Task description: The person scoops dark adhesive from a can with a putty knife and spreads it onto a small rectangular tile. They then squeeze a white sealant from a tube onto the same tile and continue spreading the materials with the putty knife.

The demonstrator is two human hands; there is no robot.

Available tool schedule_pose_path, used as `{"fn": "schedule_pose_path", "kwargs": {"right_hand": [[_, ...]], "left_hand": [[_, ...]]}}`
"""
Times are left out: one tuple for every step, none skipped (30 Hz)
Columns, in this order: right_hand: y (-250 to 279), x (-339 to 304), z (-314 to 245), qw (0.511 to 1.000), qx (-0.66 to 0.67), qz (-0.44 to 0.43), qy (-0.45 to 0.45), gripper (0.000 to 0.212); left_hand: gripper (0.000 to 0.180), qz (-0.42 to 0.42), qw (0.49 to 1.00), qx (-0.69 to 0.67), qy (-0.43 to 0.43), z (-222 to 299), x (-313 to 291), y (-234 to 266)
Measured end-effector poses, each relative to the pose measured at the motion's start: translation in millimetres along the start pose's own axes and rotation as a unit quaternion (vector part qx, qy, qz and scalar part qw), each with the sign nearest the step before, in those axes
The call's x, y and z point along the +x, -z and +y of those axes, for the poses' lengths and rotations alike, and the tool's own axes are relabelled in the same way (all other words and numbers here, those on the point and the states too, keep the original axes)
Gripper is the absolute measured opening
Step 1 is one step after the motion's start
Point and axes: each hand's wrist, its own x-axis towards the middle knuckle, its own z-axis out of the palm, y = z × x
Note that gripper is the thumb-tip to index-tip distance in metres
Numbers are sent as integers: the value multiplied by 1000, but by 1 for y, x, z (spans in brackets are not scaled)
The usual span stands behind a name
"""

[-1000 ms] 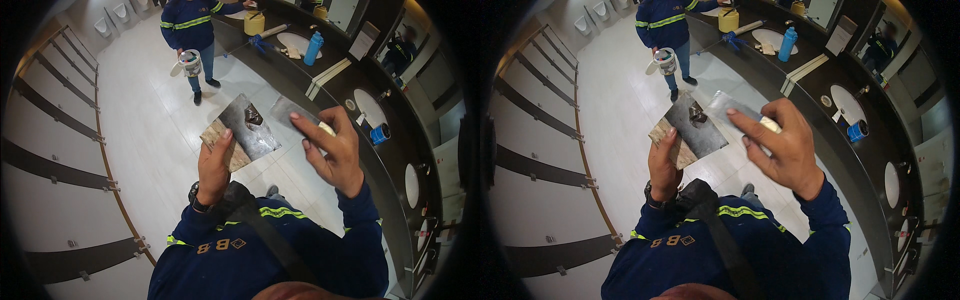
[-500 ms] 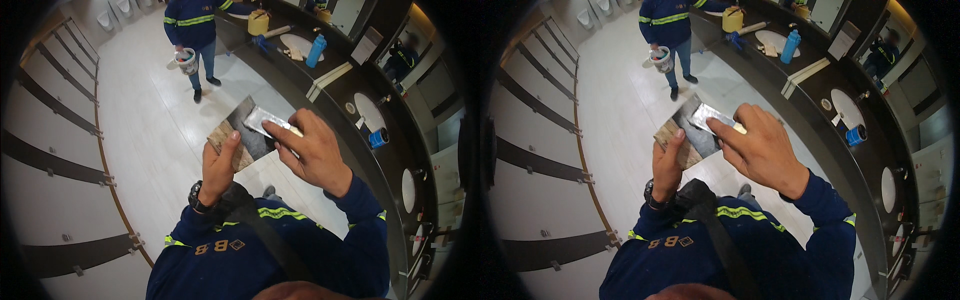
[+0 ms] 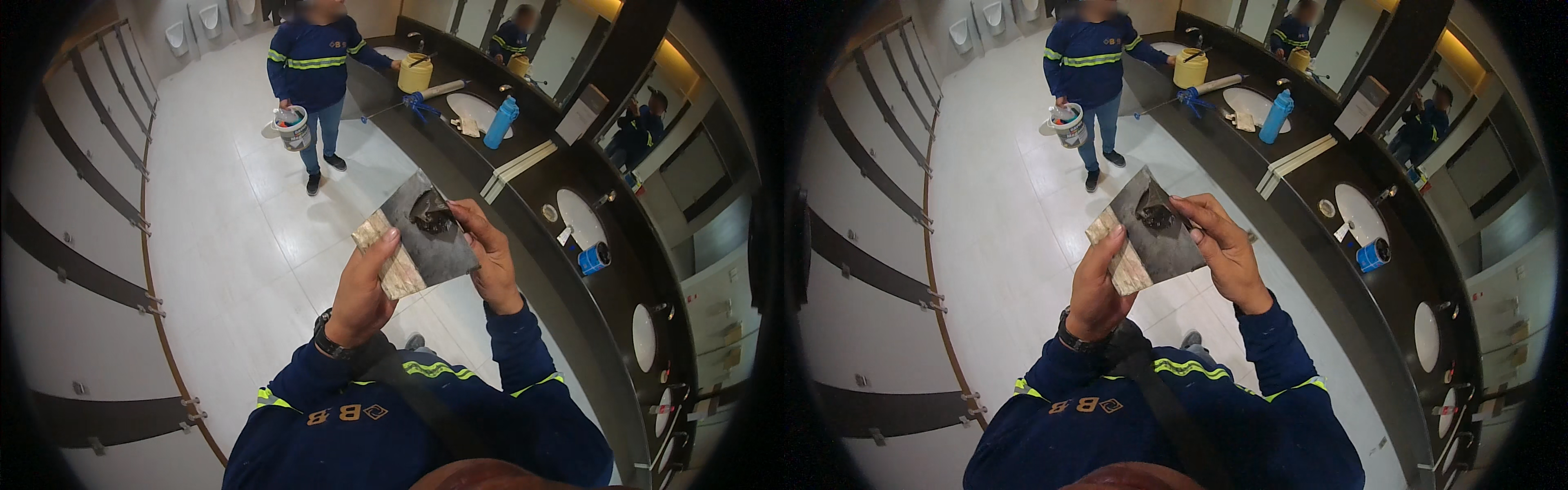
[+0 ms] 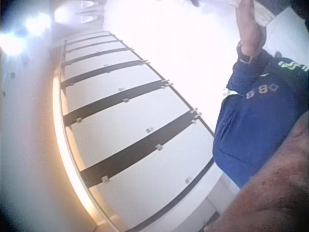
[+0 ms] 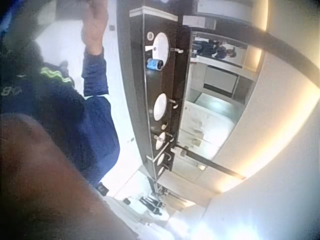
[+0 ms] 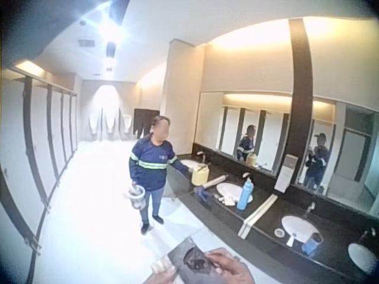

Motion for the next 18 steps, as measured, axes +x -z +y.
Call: {"fn": "schedule_pose_path", "kwargs": {"right_hand": [[2,1,-4,999,-33,-10,3,40],[4,2,-6,997,-67,-20,6,39],[6,1,-5,996,-85,-28,-2,39],[9,1,-5,994,-105,-36,-9,39],[11,1,-5,991,-125,-44,-16,38],[13,-1,-4,982,-177,-51,-40,38],[15,-4,-2,970,-228,-60,-65,38],[16,-7,1,954,-278,-68,-90,38],[15,-12,11,954,-277,-60,-94,37],[14,-19,21,957,-270,-41,-96,37],[15,-26,29,959,-265,-23,-97,36],[18,-29,33,961,-259,-6,-97,36],[22,-34,33,961,-253,19,-112,36],[27,-38,34,960,-247,43,-127,36],[31,-41,33,958,-240,68,-141,36],[33,-44,34,958,-233,82,-147,36],[35,-46,34,957,-225,97,-153,37],[36,-48,34,956,-218,112,-159,37]], "left_hand": [[41,0,1000,18,-3,2,-2,0],[42,9,999,33,-7,3,-2,2],[42,17,999,47,-10,4,-3,5],[42,23,998,60,-15,5,-2,6],[42,25,998,61,-10,6,-4,9],[42,27,998,62,-6,6,-6,11],[42,29,998,62,-1,7,-9,13],[41,23,998,58,-4,7,-11,13],[41,18,998,54,-7,8,-14,12],[40,14,999,52,-11,10,-15,11],[40,19,998,59,-24,11,-14,12],[40,25,997,67,-38,12,-13,13],[40,32,996,73,-49,11,-13,17],[40,22,989,124,-84,9,-12,25],[40,11,977,174,-118,5,-11,37],[41,42,986,134,-94,6,-9,32],[41,75,990,91,-72,8,-8,27],[42,77,991,86,-66,7,-8,28]]}}
